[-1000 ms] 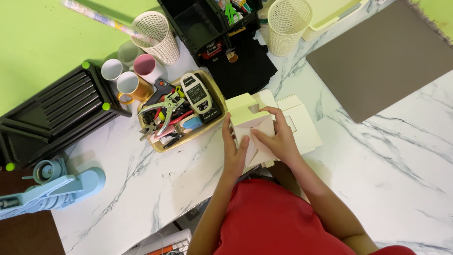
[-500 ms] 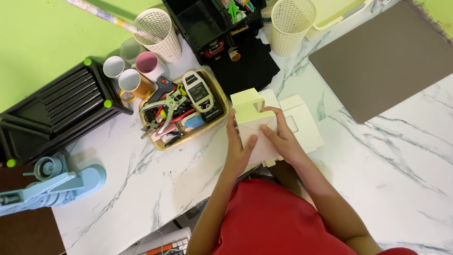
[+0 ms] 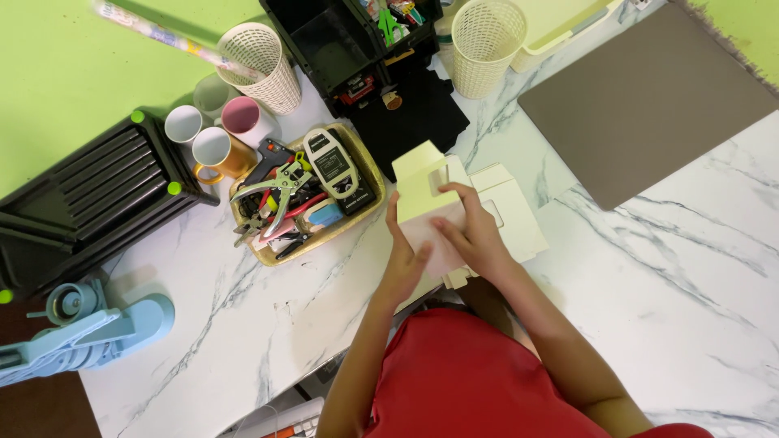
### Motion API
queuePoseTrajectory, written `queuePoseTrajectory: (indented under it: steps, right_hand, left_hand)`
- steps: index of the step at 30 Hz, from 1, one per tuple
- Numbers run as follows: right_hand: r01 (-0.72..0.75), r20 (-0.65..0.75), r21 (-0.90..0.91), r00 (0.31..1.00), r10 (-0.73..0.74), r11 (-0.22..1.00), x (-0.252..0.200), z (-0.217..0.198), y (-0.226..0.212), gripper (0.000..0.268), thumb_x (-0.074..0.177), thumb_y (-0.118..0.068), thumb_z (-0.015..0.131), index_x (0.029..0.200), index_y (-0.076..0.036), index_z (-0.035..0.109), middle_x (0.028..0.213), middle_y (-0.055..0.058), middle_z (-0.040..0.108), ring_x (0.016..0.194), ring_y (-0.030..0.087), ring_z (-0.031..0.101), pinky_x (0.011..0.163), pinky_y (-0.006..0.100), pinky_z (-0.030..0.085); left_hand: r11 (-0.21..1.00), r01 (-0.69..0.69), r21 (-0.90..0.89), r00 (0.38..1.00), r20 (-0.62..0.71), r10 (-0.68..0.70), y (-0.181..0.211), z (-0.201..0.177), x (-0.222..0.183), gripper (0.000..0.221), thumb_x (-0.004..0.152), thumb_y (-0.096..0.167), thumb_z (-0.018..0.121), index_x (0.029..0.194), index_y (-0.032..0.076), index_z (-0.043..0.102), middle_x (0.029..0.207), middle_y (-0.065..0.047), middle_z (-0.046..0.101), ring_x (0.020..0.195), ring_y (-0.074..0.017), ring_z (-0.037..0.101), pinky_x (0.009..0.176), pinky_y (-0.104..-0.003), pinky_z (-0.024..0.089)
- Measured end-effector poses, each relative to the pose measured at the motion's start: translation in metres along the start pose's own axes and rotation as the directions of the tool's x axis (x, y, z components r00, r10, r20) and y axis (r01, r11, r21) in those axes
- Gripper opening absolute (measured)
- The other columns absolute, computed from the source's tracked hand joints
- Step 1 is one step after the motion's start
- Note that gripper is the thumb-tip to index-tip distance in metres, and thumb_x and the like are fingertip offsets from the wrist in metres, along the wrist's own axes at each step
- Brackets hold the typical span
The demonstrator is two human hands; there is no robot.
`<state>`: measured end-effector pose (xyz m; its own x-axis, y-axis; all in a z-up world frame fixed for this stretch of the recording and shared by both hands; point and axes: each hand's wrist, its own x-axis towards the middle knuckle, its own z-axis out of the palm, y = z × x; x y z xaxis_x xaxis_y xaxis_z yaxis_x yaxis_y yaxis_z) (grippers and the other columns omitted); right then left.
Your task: Folding and assembling white paper packaging boxes on a workstation.
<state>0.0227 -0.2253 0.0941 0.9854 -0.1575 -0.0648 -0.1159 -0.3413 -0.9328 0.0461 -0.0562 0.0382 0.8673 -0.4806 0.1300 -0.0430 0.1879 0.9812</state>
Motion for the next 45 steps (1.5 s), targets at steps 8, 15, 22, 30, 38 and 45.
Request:
queuePoseTrajectory:
  steps: [8,15,22,30,38,45]
  right_hand:
    - [0.8,0.318,-0.359,0.59,-0.742,0.481,-0.008,-0.004,-0.011,0.038,0.082,-0.015,0.081,0.116,-0.011,0.066,0.107,0.004,0.064,0.101,0.027,0.058,0.107,0.046,0.046]
    - [0.934,0.466,-0.112,0.352,-0.812,0.341,-0.014,0.018,-0.043,0.04,0.08,-0.015,0.08,0.117,-0.005,0.066,0.122,0.011,0.063,0.107,0.032,0.061,0.101,0.043,0.048]
    - [0.719,0.118,-0.339,0.673,-0.731,0.607,-0.004,0.059,0.03,0.051,0.084,-0.014,0.079,0.128,-0.012,0.054,0.146,0.016,0.049,0.133,0.035,0.048,0.111,0.046,0.041]
    - [0.163,0.641,0.29,0.699,-0.318,0.943,0.026,0.156,0.041,0.095,0.089,-0.018,0.078,0.16,-0.007,0.016,0.164,0.017,0.027,0.154,0.029,0.027,0.121,0.049,0.034]
    - [0.287,0.684,0.371,0.558,-0.469,0.883,0.017,0.273,0.009,0.097,0.088,-0.012,0.077,0.163,-0.006,0.017,0.159,0.018,0.039,0.146,0.029,0.043,0.116,0.044,0.042]
    - [0.26,0.558,0.349,0.714,-0.422,0.901,0.019,0.337,0.001,0.056,0.105,-0.02,0.061,0.152,-0.003,0.037,0.149,0.015,0.053,0.131,0.025,0.057,0.104,0.038,0.05]
  left_hand:
    - [0.953,0.123,-0.277,0.985,-0.083,-0.151,0.001,-0.028,0.001,0.103,0.088,0.043,0.074,0.165,0.012,0.012,0.153,-0.019,0.043,0.133,-0.0313,0.052,0.105,-0.042,0.05]
    - [0.989,0.074,-0.129,0.915,-0.386,-0.119,-0.04,-0.049,-0.02,0.063,0.099,0.018,0.073,0.149,-0.002,0.041,0.134,-0.015,0.063,0.119,-0.0211,0.063,0.1,-0.035,0.053]
    - [0.956,0.24,0.167,0.791,-0.604,-0.094,-0.045,-0.091,-0.077,0.039,0.108,0.021,0.065,0.137,-0.006,0.059,0.12,-0.014,0.072,0.108,-0.0213,0.066,0.093,-0.035,0.055]
    - [0.721,0.208,0.661,0.754,-0.578,0.313,-0.01,-0.137,-0.158,0.054,0.103,0.008,0.06,0.153,-0.001,0.04,0.153,-0.025,0.045,0.129,-0.0426,0.048,0.11,-0.045,0.039]
    - [0.72,0.571,0.394,0.475,-0.874,0.102,0.003,-0.204,-0.218,0.079,0.094,0.012,0.067,0.162,0.016,0.027,0.125,-0.017,0.05,0.104,-0.032,0.061,0.092,-0.037,0.053]
    - [0.967,0.108,0.231,0.513,-0.846,0.145,-0.006,-0.235,-0.247,0.07,0.086,-0.014,0.046,0.153,0.003,0.036,0.147,-0.015,0.05,0.14,-0.0298,0.049,0.114,-0.038,0.039]
